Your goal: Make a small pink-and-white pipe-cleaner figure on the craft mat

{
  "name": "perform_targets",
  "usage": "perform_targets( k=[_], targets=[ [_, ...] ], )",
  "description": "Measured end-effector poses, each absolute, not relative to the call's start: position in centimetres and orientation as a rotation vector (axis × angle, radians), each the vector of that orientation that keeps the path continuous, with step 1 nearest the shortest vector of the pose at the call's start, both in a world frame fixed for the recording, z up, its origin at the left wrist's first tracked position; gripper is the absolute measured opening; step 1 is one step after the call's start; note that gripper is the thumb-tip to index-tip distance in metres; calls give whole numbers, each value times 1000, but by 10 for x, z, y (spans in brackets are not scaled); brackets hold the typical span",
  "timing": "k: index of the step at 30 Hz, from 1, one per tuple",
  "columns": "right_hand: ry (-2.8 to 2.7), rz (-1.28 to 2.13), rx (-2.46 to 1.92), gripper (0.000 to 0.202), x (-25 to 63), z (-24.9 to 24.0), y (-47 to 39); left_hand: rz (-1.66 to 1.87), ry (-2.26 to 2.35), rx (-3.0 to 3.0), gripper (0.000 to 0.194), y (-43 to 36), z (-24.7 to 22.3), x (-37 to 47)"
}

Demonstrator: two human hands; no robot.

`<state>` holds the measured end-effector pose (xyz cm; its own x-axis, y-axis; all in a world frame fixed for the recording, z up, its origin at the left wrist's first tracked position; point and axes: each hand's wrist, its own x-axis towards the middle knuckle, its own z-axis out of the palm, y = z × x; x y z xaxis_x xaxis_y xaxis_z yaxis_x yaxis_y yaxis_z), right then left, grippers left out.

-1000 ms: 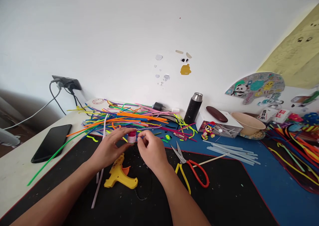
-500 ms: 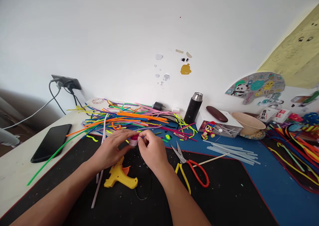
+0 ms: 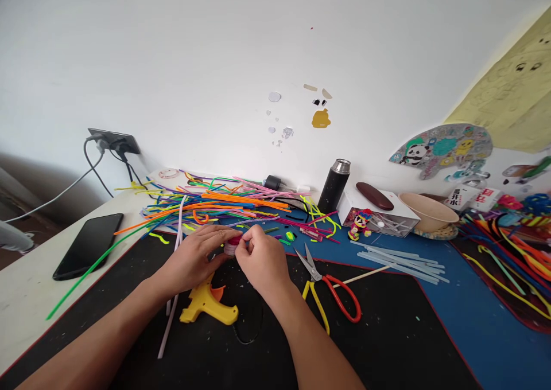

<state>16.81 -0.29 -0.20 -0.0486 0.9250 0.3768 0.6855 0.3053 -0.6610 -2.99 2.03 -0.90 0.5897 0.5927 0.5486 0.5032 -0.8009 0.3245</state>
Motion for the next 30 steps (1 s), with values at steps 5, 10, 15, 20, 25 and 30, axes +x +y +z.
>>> perform_targets(
  k=[5, 10, 15, 20, 25, 30],
  targets=[
    [-1796, 324, -1506, 12, 164, -8, -1, 980, 969, 2725, 34, 18, -8, -26],
    [-1702, 325, -1578, 10, 175, -7, 5, 1043, 1113, 2627, 31, 21, -10, -29],
    [-1574, 565, -1514, 10, 186, 2, 7, 1181, 1251, 2302, 42, 24, -11, -36],
    [-1754, 655, -1402, 20, 173, 3, -3, 1200, 1209, 2257, 44, 22, -9, -35],
    [-1772, 668, -1359, 26, 169, 3, -5, 1171, 1180, 2280, 43, 20, -6, -34],
    [-1603, 974, -1293, 10, 172, -1, -1, 1166, 1126, 2298, 42, 20, -8, -33]
  ],
)
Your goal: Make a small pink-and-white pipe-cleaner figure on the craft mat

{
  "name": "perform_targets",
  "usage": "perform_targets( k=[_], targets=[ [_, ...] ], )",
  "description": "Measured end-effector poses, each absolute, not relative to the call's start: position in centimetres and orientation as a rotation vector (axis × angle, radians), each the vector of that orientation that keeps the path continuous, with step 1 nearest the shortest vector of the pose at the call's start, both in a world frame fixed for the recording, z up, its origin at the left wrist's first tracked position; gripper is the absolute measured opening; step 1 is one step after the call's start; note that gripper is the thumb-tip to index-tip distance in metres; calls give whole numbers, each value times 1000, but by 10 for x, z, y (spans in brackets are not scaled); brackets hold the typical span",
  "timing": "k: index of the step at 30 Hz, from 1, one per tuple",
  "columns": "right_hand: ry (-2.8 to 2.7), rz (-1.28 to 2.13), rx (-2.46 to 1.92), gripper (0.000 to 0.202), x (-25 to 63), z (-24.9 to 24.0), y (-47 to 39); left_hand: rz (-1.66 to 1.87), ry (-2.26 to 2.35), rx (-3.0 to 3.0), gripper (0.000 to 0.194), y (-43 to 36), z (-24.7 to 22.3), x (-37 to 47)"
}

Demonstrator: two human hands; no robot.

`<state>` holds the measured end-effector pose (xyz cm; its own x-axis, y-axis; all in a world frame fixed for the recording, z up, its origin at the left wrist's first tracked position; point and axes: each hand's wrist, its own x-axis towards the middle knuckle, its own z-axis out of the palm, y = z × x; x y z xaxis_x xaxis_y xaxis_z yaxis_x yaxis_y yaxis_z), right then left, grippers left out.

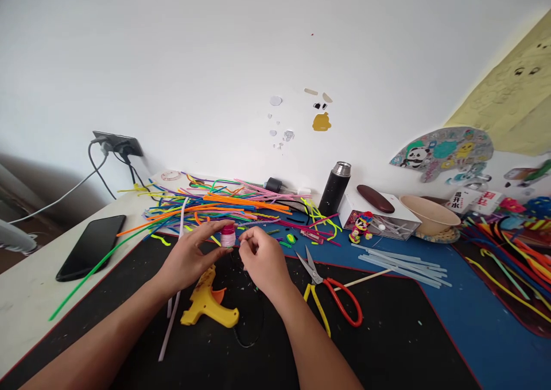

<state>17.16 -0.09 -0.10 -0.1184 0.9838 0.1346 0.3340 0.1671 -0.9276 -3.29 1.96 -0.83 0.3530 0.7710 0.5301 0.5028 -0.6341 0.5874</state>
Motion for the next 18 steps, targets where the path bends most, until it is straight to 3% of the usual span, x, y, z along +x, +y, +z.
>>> perform_targets(
  k=[8, 18],
  targets=[
    [-1631, 862, -1277, 36, 170, -2, -4, 1116, 1166, 2327, 44, 21, -11, -32],
    [-1918, 571, -1283, 50, 165, -5, -8, 1132, 1271, 2335, 43, 23, -14, -31]
  ],
)
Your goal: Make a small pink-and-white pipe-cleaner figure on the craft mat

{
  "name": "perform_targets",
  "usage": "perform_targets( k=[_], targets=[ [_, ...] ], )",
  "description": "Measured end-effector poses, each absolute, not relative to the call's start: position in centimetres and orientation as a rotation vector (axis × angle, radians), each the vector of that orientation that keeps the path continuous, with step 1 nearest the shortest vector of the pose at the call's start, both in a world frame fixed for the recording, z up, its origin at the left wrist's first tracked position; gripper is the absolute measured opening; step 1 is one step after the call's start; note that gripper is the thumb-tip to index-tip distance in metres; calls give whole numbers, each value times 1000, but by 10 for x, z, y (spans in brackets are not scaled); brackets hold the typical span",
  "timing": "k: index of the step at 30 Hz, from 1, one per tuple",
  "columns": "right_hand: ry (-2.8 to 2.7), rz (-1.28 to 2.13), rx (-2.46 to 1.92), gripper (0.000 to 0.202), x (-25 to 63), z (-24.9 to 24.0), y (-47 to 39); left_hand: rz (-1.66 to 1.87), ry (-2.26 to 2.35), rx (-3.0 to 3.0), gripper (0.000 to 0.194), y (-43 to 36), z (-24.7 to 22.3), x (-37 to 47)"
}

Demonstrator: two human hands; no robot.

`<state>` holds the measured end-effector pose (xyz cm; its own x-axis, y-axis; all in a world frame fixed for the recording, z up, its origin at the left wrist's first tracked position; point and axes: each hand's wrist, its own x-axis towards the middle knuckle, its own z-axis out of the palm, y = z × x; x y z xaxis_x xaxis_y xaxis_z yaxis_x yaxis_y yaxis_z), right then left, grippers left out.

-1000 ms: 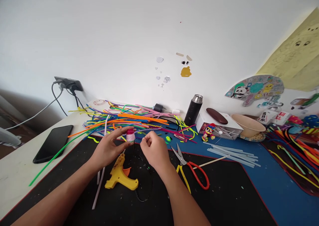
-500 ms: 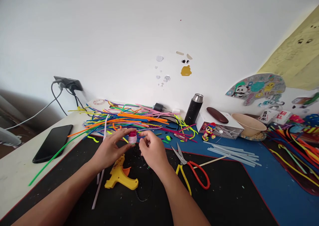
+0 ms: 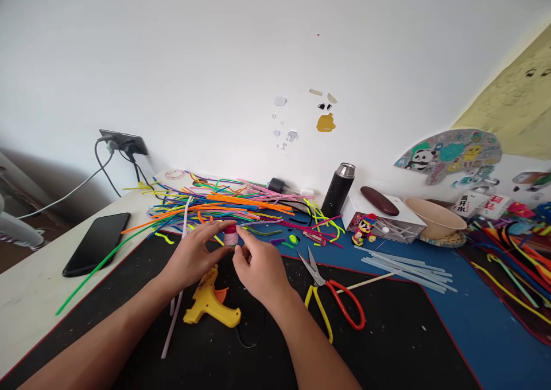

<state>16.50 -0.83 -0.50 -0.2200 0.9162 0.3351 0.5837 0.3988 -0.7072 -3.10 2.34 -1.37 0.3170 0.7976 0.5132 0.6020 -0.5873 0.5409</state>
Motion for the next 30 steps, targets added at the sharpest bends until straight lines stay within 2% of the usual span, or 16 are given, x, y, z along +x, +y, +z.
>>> perform_targets(
  k=[8, 14, 21, 30],
  targets=[
    [-1975, 560, -1267, 51, 163, -5, -11, 1114, 1363, 2359, 43, 26, -15, -31],
    [-1722, 861, -1244, 38, 163, 0, -11, 1127, 1353, 2346, 44, 25, -13, -32],
    [-1423, 1085, -1200, 40, 167, 0, -3, 1103, 1179, 2307, 47, 21, -9, -30],
    [-1306, 1283, -1126, 40, 167, 1, -1, 1068, 993, 2208, 46, 15, -5, -27]
  ],
)
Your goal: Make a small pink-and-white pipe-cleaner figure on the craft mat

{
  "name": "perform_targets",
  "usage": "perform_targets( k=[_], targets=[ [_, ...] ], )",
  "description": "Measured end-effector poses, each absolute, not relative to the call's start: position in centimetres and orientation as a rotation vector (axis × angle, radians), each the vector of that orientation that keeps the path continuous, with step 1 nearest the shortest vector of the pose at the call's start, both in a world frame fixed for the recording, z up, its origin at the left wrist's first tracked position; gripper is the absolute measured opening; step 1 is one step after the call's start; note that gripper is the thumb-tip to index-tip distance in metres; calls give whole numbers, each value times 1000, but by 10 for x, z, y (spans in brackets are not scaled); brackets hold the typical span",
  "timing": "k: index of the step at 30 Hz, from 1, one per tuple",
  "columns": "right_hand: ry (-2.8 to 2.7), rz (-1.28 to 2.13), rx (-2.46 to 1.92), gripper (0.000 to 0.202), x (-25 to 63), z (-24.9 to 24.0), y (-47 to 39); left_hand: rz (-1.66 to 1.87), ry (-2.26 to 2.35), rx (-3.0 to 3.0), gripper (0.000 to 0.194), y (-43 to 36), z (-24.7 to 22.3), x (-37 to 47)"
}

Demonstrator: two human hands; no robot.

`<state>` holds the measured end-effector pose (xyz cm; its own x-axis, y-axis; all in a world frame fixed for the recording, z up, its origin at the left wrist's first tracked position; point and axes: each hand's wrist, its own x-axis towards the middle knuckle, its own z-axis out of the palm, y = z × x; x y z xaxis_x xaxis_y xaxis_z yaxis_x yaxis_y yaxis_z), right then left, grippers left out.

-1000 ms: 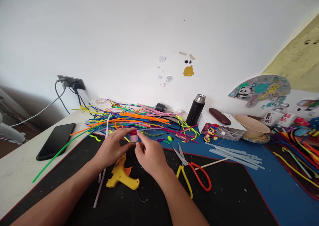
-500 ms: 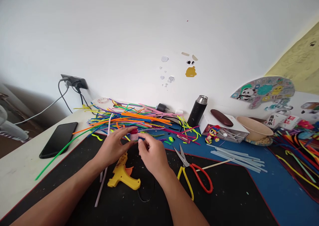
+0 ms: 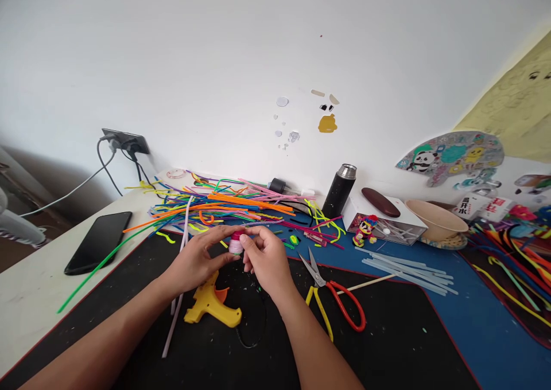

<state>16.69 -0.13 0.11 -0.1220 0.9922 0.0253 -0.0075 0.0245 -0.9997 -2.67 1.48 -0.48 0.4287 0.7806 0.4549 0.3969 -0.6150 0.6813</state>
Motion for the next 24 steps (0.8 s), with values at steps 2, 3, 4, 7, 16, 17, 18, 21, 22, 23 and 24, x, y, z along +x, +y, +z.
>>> perform_targets(
  k=[2, 3, 4, 7, 16, 17, 18, 21, 22, 23, 24],
  targets=[
    [-1285, 1321, -1096, 40, 167, 0, 0, 1069, 991, 2189, 46, 13, -4, -26],
    [-1274, 1339, -1080, 40, 167, -1, 0, 1071, 993, 2175, 46, 13, -5, -26],
    [-1258, 1355, -1062, 40, 168, -2, 0, 1071, 993, 2159, 46, 12, -5, -25],
    [-1200, 1384, -1016, 41, 167, -4, 1, 1073, 987, 2108, 47, 11, -5, -24],
    [-1051, 1443, -939, 44, 162, -6, 0, 1075, 976, 2033, 48, 7, 0, -21],
    [-1030, 1450, -931, 45, 162, -6, 0, 1073, 972, 2027, 48, 7, 0, -20],
    [-1011, 1458, -925, 46, 161, -6, 0, 1070, 971, 2018, 47, 6, 1, -20],
    [-966, 1475, -914, 48, 159, -6, 0, 1068, 980, 1957, 48, 6, 3, -18],
    [-963, 1477, -916, 48, 159, -6, 0, 1070, 992, 1927, 50, 6, 3, -18],
    [-965, 1477, -920, 48, 160, -5, 0, 1076, 1008, 1899, 51, 7, 2, -18],
    [-974, 1473, -926, 47, 161, -5, -1, 1083, 1026, 1876, 53, 8, 2, -19]
  ],
)
